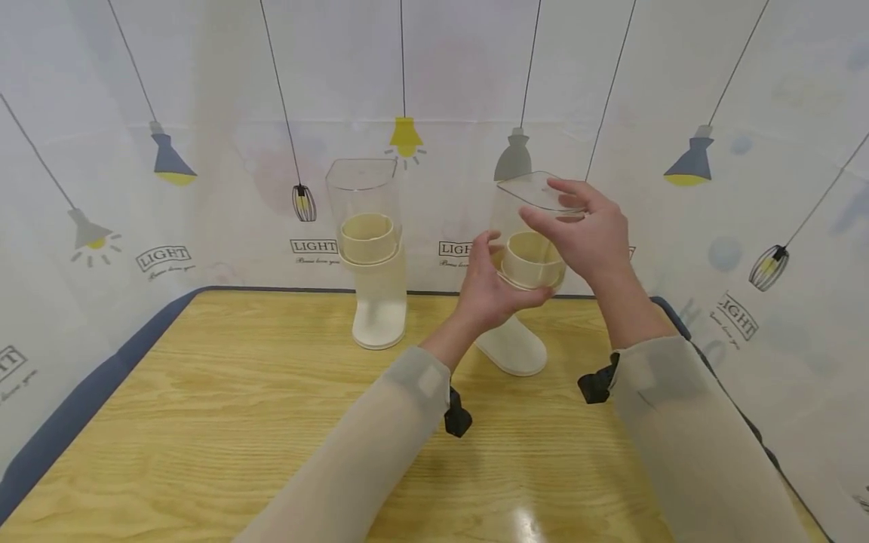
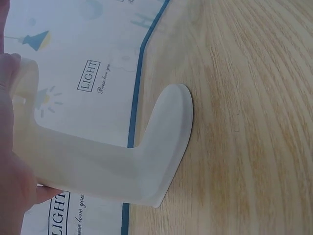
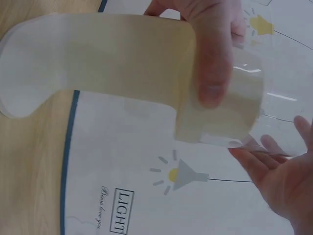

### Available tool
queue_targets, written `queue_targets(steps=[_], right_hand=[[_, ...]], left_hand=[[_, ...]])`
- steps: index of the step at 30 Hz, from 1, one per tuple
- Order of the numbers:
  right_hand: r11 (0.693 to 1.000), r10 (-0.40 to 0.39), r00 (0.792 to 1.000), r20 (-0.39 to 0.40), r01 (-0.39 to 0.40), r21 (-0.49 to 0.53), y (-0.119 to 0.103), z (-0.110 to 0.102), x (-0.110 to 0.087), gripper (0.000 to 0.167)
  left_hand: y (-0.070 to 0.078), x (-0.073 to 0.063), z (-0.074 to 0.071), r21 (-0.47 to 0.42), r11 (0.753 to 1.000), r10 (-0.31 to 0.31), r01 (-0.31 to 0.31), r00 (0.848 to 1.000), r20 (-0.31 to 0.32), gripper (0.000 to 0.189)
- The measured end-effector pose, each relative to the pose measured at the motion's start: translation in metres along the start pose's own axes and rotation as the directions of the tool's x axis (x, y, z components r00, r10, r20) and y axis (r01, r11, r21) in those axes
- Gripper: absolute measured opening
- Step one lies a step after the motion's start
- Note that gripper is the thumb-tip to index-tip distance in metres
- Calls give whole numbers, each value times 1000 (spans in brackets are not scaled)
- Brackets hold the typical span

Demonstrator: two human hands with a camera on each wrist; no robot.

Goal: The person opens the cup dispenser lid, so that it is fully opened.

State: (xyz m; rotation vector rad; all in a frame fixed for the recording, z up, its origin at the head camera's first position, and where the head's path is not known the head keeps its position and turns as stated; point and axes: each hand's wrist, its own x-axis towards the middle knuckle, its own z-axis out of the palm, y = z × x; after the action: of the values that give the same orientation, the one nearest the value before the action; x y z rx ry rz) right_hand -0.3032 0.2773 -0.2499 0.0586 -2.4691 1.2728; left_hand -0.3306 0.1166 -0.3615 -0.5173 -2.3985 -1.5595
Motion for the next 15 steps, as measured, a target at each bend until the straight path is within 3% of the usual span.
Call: queue_targets(steps=[8,15], right_hand=[[999,14,997,79,-11,-43,-1,-2,-4,84],[999,15,1000,0,-15,-37,0,6,-4,82]], left_hand=[[0,-2,6,-30,999,-33,32,999,-4,126],[0,-1,10,-8,999,-32,32,999,-42,123]])
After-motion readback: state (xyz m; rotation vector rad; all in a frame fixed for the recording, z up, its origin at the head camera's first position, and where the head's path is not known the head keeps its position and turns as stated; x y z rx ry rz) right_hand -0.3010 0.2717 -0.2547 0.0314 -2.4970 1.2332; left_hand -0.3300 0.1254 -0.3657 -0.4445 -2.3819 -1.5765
